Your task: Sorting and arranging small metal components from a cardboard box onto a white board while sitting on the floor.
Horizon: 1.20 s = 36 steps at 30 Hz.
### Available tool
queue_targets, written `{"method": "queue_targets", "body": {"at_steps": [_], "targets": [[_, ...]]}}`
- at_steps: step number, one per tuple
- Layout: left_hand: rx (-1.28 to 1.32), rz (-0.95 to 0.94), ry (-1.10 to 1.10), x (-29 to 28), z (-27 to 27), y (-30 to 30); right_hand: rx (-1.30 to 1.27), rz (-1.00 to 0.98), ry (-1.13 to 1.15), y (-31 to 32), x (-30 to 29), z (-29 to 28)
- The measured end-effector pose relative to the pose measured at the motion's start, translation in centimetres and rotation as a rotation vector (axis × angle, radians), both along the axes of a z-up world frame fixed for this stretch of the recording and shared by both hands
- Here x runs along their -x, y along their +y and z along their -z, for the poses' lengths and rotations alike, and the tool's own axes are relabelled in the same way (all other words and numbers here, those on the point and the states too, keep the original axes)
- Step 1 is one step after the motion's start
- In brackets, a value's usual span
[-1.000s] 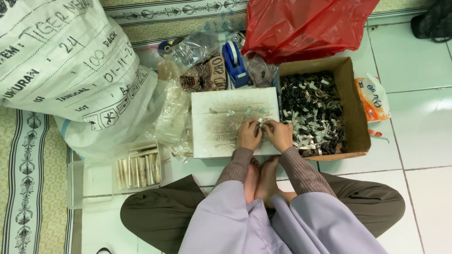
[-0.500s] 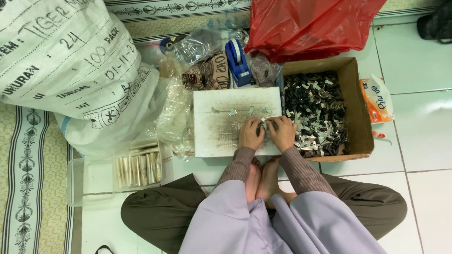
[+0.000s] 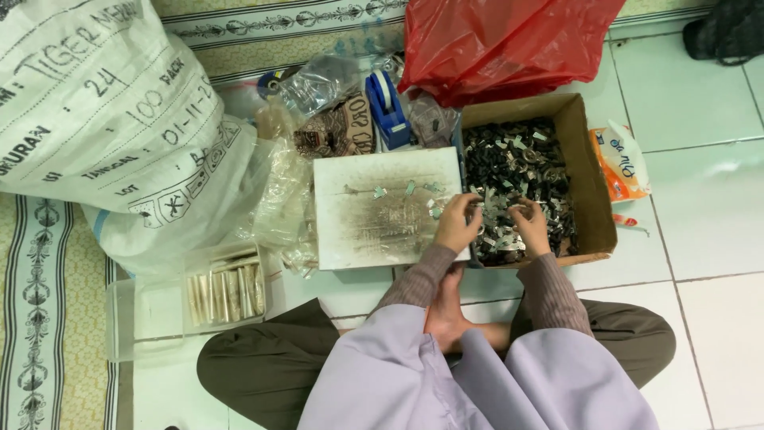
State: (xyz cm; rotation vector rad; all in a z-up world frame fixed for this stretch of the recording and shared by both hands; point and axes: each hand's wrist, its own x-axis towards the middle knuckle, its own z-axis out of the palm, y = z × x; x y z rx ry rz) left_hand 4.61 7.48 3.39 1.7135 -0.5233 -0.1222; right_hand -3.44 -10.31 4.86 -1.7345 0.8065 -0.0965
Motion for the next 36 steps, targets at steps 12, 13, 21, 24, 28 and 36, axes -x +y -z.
{"method": "queue_targets", "body": {"at_steps": [12, 13, 21, 24, 28, 36], "targets": [[-0.959, 0.479, 0.04, 3.2, 9.4, -8.7, 0.5, -0.572, 0.45, 0.0, 1.4, 5.1], [-0.962, 0.48, 0.036, 3.3, 9.0, -8.9, 0.498, -0.568, 0.447, -0.2, 1.3, 5.4], [-1.183, 0.316, -0.178, 5.2, 10.5, -9.2, 0.557, -0.707, 0.508, -0.6, 1.4, 8.0], [-1.194, 0.257, -0.208, 5.2, 12.4, -9.6, 0.532, -0.702, 0.539, -0.3, 1.1, 6.6], [-1.203, 0.274, -0.19, 5.2, 17.7, -11.0, 0.531, -0.665, 0.555, 0.1, 1.1, 4.8], [-1.145, 0.277, -0.106, 5.1, 4.2, -7.5, 0.523, -0.64, 0.545, 1.4, 0.8, 2.2]]}}
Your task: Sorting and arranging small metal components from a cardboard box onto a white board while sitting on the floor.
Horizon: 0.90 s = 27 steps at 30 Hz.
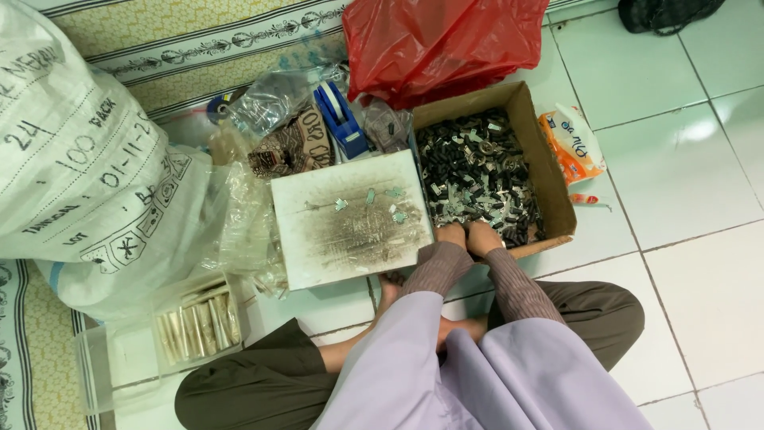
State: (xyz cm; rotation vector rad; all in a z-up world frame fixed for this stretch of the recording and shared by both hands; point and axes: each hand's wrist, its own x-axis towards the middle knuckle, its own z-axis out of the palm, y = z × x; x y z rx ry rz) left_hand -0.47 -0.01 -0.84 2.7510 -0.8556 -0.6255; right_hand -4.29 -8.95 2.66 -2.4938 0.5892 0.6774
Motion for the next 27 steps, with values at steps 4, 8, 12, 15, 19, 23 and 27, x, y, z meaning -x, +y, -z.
{"method": "queue_targets", "body": {"at_steps": [4, 8, 12, 15, 19, 23, 27], "targets": [[0.046, -0.03, 0.046, -0.3, -3.0, 0.6, -0.002, -0.013, -0.009, -0.9, 0.6, 2.8], [0.089, -0.061, 0.09, -0.7, -5.0, 1.2, -0.124, 0.031, 0.011, -1.0, 0.3, 1.9], [0.133, -0.093, 0.136, -1.2, -4.3, 1.1, -0.109, 0.019, 0.028, -1.0, 0.3, 2.3], [0.167, -0.114, 0.173, -1.3, -3.2, 0.8, -0.159, 0.068, 0.013, -0.9, 0.4, 1.8], [0.211, -0.144, 0.222, -2.1, 0.3, 0.8, -0.222, 0.203, -0.109, -2.7, 0.6, 6.6], [0.334, -0.232, 0.296, -2.0, 3.9, -1.2, -0.509, 0.617, -0.43, -2.3, 0.8, 2.5], [0.63, -0.395, 0.414, -2.4, 0.8, -0.7, -0.901, 0.98, -0.661, -0.6, 0.9, -5.2]]}}
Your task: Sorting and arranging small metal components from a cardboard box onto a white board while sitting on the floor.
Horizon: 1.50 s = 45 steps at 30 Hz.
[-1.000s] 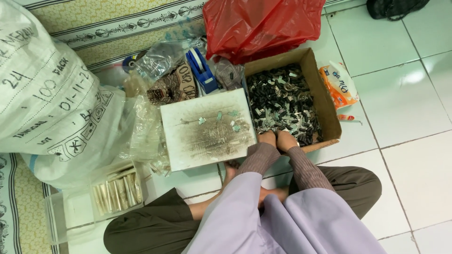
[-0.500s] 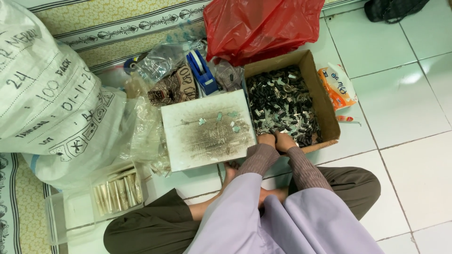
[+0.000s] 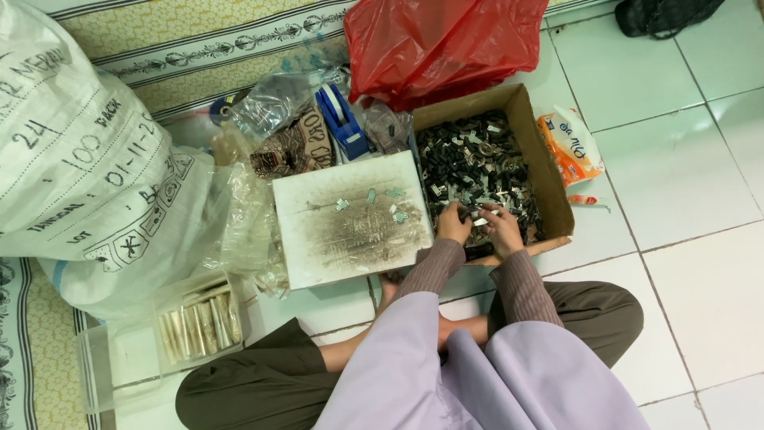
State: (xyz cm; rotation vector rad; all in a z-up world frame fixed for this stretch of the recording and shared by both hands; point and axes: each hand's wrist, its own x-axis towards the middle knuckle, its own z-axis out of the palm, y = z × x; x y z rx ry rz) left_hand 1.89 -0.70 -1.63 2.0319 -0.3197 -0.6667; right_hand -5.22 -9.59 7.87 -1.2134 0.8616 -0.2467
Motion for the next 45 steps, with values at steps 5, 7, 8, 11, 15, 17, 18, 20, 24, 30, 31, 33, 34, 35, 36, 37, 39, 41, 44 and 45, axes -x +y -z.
{"method": "queue_targets", "body": {"at_steps": [5, 7, 8, 11, 15, 17, 18, 20, 24, 30, 31, 33, 34, 35, 36, 37, 39, 41, 44, 45], "targets": [[0.128, -0.089, 0.057, -0.2, -1.2, 0.2, -0.179, 0.091, -0.127, -1.5, 0.7, 2.2], [0.131, -0.084, 0.062, -0.2, -1.7, 0.4, -0.197, 0.111, -0.137, -1.2, 0.6, 1.5], [0.119, -0.074, 0.026, -0.1, -2.5, 0.6, -0.198, 0.119, -0.134, -1.3, 0.6, 1.7], [-0.008, 0.048, -0.134, 0.3, -1.6, 0.6, -0.19, 0.138, -0.123, -3.2, 1.0, 6.0], [-0.389, 0.355, -0.433, 2.5, 2.1, 0.7, 0.086, 0.31, -0.015, -3.1, 0.8, 7.3], [-0.46, 0.403, -0.498, 2.7, 4.9, -0.2, 0.243, 0.325, 0.008, -3.3, 0.8, 8.1], [-0.533, 0.451, -0.564, 2.8, 6.3, -0.6, 0.398, 0.337, 0.031, -3.4, 0.7, 8.6], [-0.529, 0.455, -0.622, 3.1, 6.2, -0.1, 0.433, 0.288, 0.023, -3.4, 0.5, 9.7], [-0.685, 0.575, -0.751, 3.0, 4.4, 0.2, 0.503, 0.211, 0.034, -3.1, 0.4, 9.1], [-0.661, 0.551, -0.695, 3.0, 3.6, 0.2, 0.457, 0.23, 0.029, -3.6, 0.5, 10.1], [-0.661, 0.55, -0.696, 2.8, 4.5, -0.2, 0.457, 0.229, 0.028, -3.5, 0.4, 9.8], [-0.572, 0.482, -0.595, 2.4, 6.4, -1.0, 0.36, 0.247, -0.035, -3.2, 0.2, 9.4], [-0.571, 0.483, -0.595, 2.0, 7.2, -1.5, 0.361, 0.248, -0.035, -3.0, 0.3, 8.2], [-0.433, 0.378, -0.45, 1.6, 8.0, -1.9, 0.197, 0.276, -0.083, -2.7, 0.4, 7.1], [-0.296, 0.273, -0.305, 1.2, 8.7, -2.3, 0.032, 0.302, -0.13, -2.4, 0.5, 6.0], [-0.295, 0.274, -0.305, 0.6, 6.6, -1.5, 0.032, 0.302, -0.131, -2.6, 0.6, 5.6], [0.004, 0.084, 0.078, -0.5, 2.4, -0.1, -0.19, 0.257, -0.217, -2.9, 1.0, 5.0], [0.055, 0.06, 0.142, -0.7, 3.8, -0.5, -0.222, 0.241, -0.229, -2.1, 0.8, 4.2], [0.131, 0.027, 0.228, -0.9, 4.1, -0.8, -0.248, 0.213, -0.249, -1.4, 0.6, 3.3], [0.156, 0.014, 0.252, -0.9, 3.9, -0.7, -0.241, 0.197, -0.256, -1.2, 0.6, 3.1]]}}
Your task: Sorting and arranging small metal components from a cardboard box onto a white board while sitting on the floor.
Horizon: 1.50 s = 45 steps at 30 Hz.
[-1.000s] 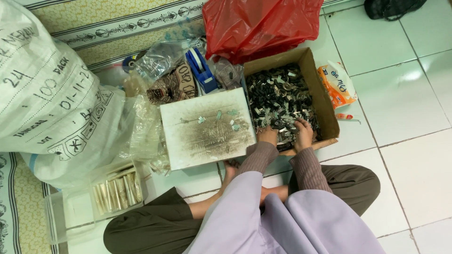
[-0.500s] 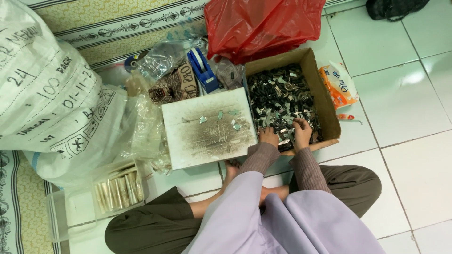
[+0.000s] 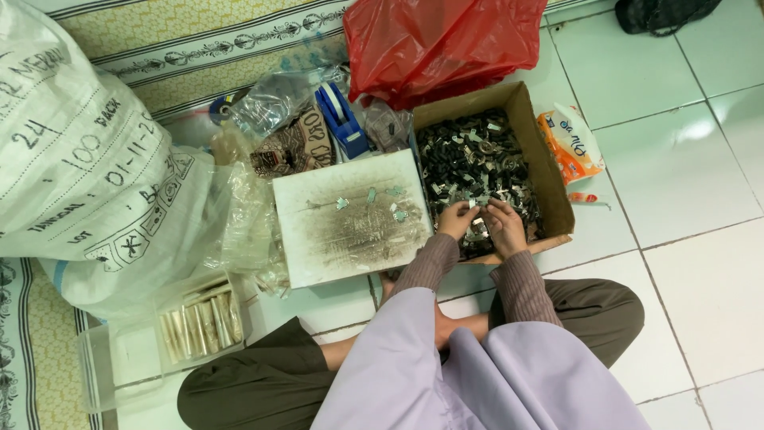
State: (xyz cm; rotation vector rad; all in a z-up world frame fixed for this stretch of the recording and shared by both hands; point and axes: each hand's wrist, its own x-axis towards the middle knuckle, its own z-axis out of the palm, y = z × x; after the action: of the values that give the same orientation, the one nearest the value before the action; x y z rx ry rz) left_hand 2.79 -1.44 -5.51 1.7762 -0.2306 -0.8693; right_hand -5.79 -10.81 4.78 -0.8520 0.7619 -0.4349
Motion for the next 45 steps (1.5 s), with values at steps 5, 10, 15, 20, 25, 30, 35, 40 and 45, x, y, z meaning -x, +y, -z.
{"method": "queue_targets", "body": {"at_steps": [5, 10, 15, 20, 25, 30, 35, 40, 45], "targets": [[0.007, 0.005, 0.008, 0.3, -3.4, 0.9, 0.132, 0.015, 0.02, -0.9, 0.2, 2.9], [0.013, -0.013, 0.017, 0.2, -5.1, 1.6, 0.296, 0.01, 0.074, -0.5, 0.1, 2.9], [0.01, -0.062, -0.032, 0.2, -7.8, 2.3, 0.234, 0.054, 0.011, -0.2, -0.1, 2.5], [0.025, -0.055, -0.054, 0.4, -7.5, 2.3, 0.261, 0.006, 0.007, 0.5, -0.1, 1.3], [0.04, -0.054, -0.064, 0.9, -7.9, 2.2, 0.325, -0.05, 0.021, 0.5, -0.1, 1.3], [0.025, 0.026, -0.159, 1.1, -7.0, 2.0, 0.211, -0.062, -0.014, 1.0, -0.2, -0.9], [-0.002, 0.117, -0.352, 1.5, -9.9, 2.9, 0.167, -0.123, -0.019, 0.8, -0.4, -0.6], [0.047, 0.127, -0.485, 1.5, -10.7, 3.5, 0.13, -0.143, -0.04, -1.0, -0.4, 2.9], [0.259, -0.109, -0.508, 1.4, -10.6, 4.1, 0.279, -0.192, -0.028, 1.8, -0.6, -2.5]]}}
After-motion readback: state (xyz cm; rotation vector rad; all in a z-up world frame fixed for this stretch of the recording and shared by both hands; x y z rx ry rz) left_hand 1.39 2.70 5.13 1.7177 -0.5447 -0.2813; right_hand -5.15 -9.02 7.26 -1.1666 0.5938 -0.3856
